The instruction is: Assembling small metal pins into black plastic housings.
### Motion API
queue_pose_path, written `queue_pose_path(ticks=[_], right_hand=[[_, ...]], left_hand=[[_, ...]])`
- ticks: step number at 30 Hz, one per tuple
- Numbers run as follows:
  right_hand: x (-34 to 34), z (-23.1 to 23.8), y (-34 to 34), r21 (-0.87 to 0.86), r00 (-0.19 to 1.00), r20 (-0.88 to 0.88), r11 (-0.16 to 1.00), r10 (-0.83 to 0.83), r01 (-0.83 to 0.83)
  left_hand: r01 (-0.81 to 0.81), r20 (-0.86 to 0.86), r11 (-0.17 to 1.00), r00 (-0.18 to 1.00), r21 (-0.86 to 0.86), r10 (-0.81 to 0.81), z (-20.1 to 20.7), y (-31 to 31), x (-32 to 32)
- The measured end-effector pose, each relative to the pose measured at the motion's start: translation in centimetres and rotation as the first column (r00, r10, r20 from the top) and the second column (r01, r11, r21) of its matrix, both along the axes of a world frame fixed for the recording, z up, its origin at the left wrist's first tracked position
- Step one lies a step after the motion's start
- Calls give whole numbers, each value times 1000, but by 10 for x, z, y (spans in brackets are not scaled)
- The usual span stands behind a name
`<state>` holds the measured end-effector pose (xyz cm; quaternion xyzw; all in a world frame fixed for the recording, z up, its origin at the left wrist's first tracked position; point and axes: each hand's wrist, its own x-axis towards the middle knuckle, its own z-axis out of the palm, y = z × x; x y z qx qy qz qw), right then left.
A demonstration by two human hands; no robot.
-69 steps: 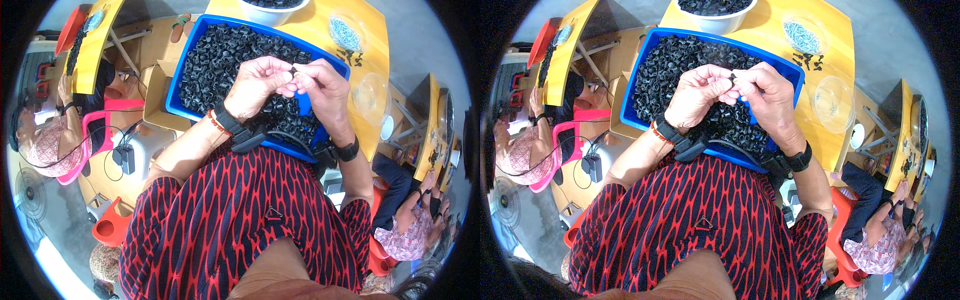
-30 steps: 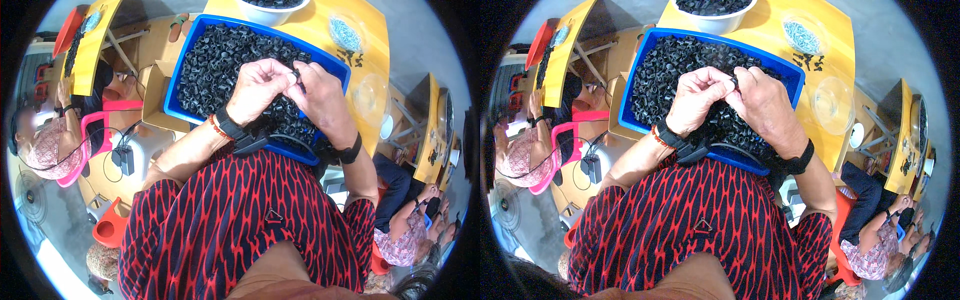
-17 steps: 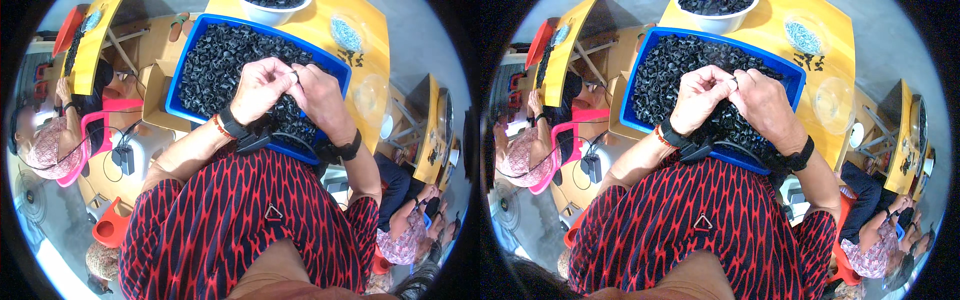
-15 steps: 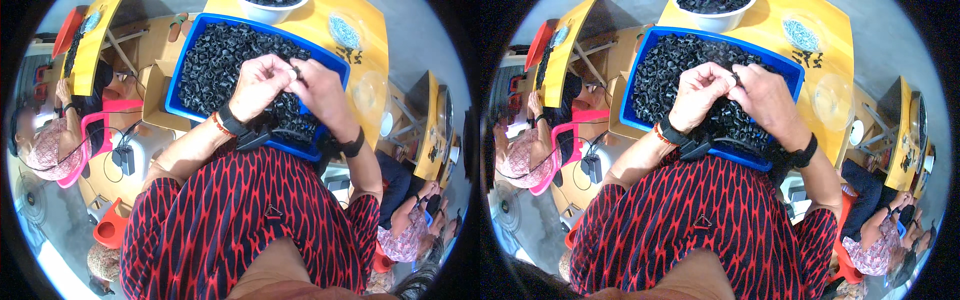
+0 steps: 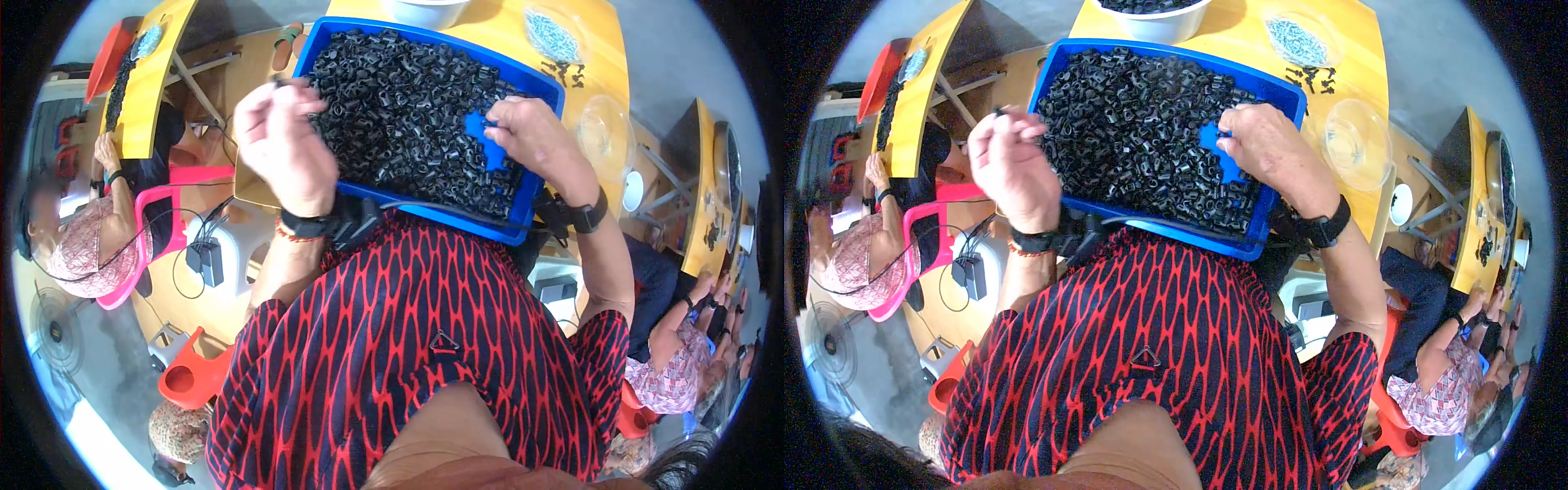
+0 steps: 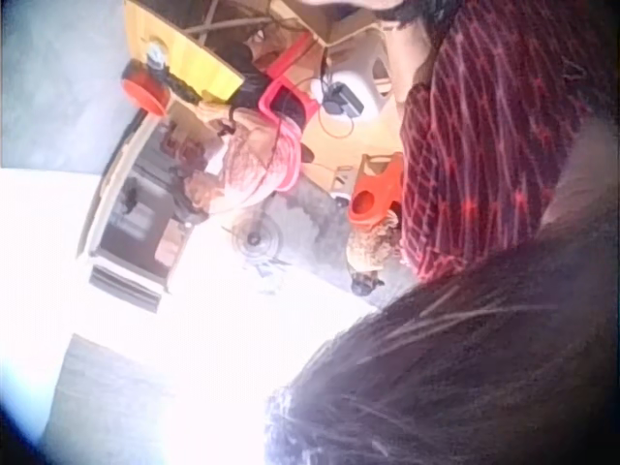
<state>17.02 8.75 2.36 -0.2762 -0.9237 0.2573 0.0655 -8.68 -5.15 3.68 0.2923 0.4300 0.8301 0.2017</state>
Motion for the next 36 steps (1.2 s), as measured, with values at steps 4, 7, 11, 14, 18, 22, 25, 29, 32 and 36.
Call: queue_pose_path(ticks=[4, 7, 11, 14, 18, 22, 25, 29, 32, 36], right_hand=[[-2, -11, -1, 35, 999, 16, 999, 27, -28], [-3, -17, 1, 86, 998, -46, 996, 34, -30], [0, -23, 3, 5, 993, -115, 1000, 23, -22], [-1, -18, -1, -100, 974, -221, 994, -56, 34], [8, -7, -6, -178, 927, -326, 975, -184, 131], [14, -1, -9, -132, 887, -438, 987, -144, 94], [10, 8, -20, -114, 848, -516, 991, -123, 75], [3, 19, -29, -135, 799, -589, 989, -122, 51], [9, 27, -32, -161, 774, -616, 985, -150, 63], [25, 23, -34, -216, 778, -607, 976, -165, 38]], left_hand=[[-306, 114, 943, 940, -127, 321, -13, -24, -42], [-331, 222, 922, 901, -199, 372, -33, -35, -68], [-293, 254, 892, 885, -345, 389, -55, -42, -103], [-345, 169, 874, 892, -342, 418, -59, -43, -113], [-418, 83, 862, 885, -288, 457, -47, -28, -97], [-398, -117, 912, 915, -95, 387, -5, -6, -43], [131, -246, 982, 956, -135, -161, 10, 2, -11], [502, 6, 673, 804, -544, -595, 17, 20, 52], [643, 102, 536, 687, -546, -720, 13, 32, 79], [745, 225, 454, 611, -489, -759, 1, 46, 95]])
